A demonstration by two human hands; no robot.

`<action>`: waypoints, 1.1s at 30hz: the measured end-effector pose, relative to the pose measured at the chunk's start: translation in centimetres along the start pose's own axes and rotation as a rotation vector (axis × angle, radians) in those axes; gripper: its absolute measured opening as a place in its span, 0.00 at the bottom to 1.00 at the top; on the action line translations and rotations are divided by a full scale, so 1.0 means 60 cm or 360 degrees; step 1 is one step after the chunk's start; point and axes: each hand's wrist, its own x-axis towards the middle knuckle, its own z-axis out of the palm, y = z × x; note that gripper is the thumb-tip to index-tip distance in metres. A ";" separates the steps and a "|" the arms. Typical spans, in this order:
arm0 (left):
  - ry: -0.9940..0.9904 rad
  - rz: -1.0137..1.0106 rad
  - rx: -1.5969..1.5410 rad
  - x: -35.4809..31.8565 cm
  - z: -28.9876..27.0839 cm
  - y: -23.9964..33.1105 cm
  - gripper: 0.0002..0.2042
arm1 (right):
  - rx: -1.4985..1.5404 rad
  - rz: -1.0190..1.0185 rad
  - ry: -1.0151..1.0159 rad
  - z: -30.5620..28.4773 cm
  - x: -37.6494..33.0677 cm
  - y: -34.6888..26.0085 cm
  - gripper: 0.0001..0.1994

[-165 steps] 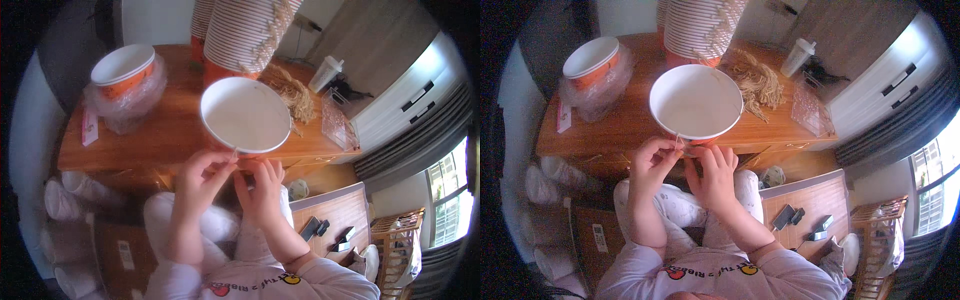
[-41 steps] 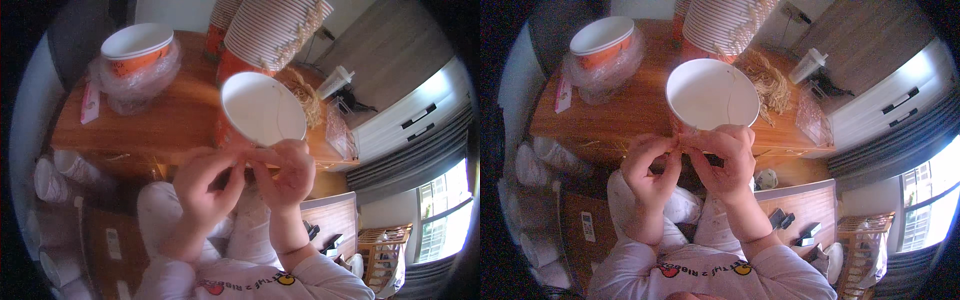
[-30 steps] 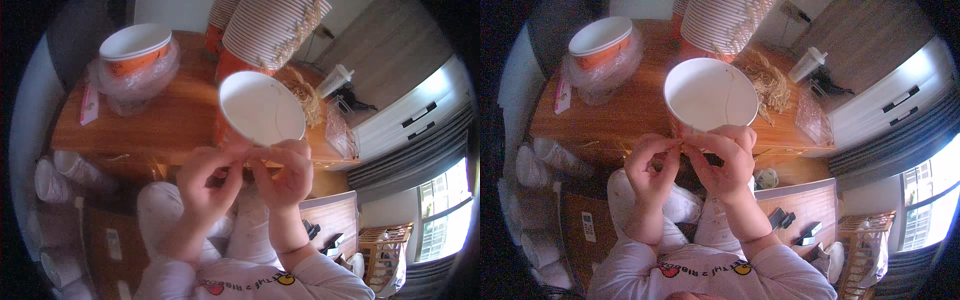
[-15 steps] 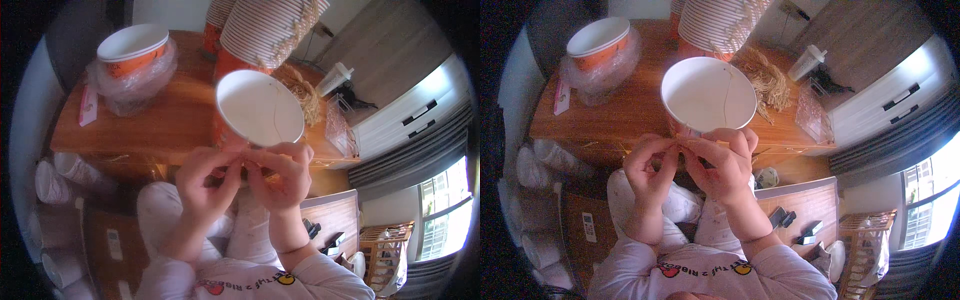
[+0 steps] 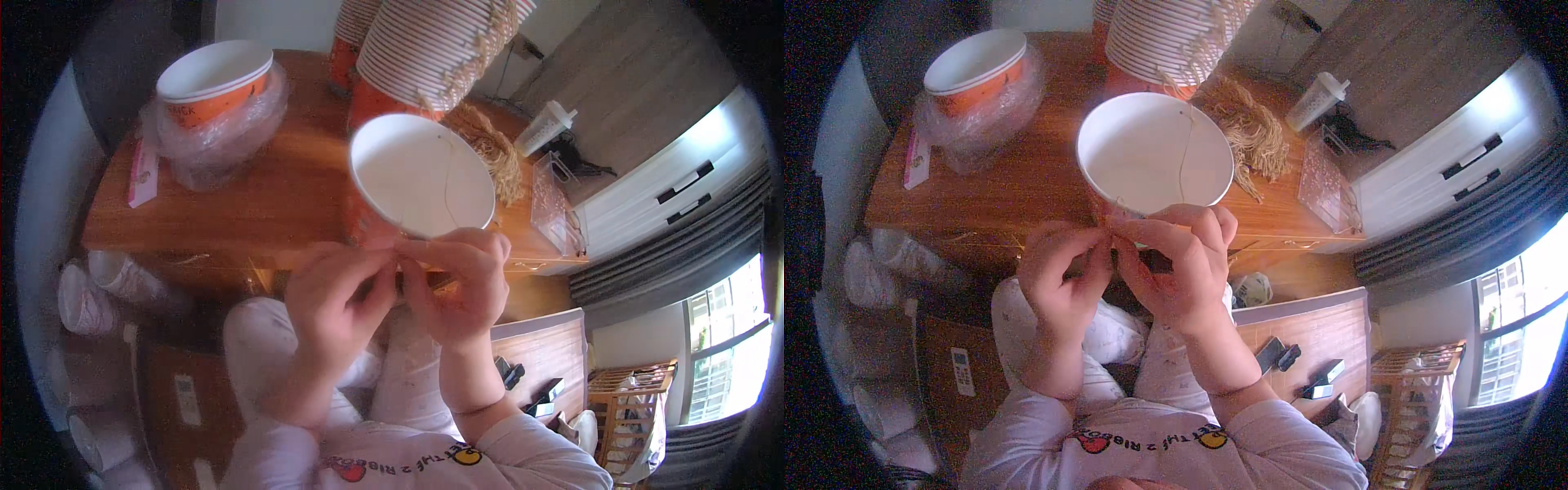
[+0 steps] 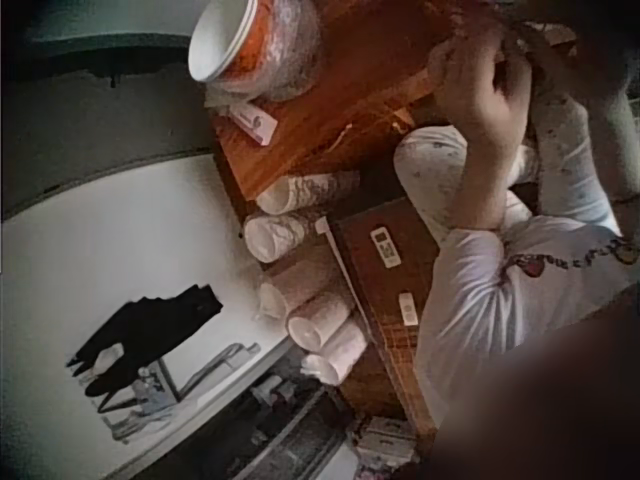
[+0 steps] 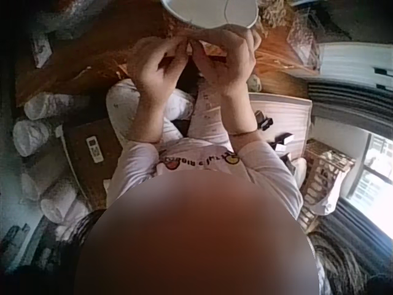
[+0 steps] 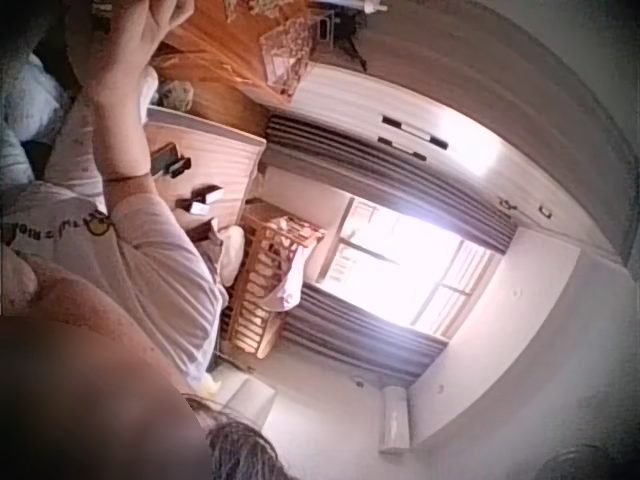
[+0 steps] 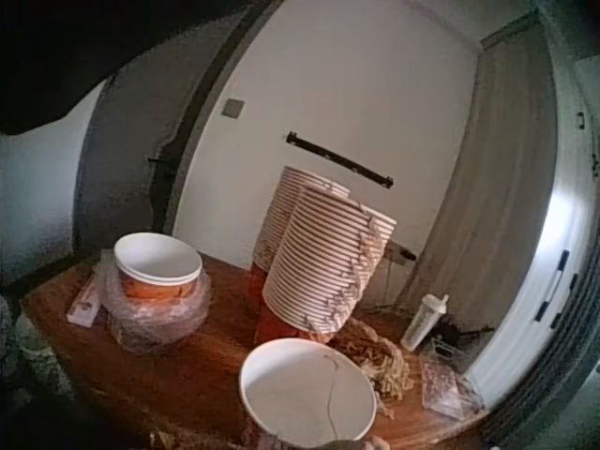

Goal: Tying yarn and string through holes in the rim of large paper buckets.

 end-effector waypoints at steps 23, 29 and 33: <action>-0.0404 -0.0744 -0.0755 -0.020 0.016 -0.032 0.05 | 0.0701 0.1026 0.0274 0.038 -0.083 0.001 0.15; -0.0444 -0.0690 -0.0585 -0.022 0.020 -0.046 0.06 | 0.0084 0.0627 0.0111 0.032 -0.085 0.015 0.16; -0.0422 -0.0725 -0.0623 -0.018 0.025 -0.045 0.06 | -0.0050 0.0428 0.0073 0.029 -0.086 0.022 0.17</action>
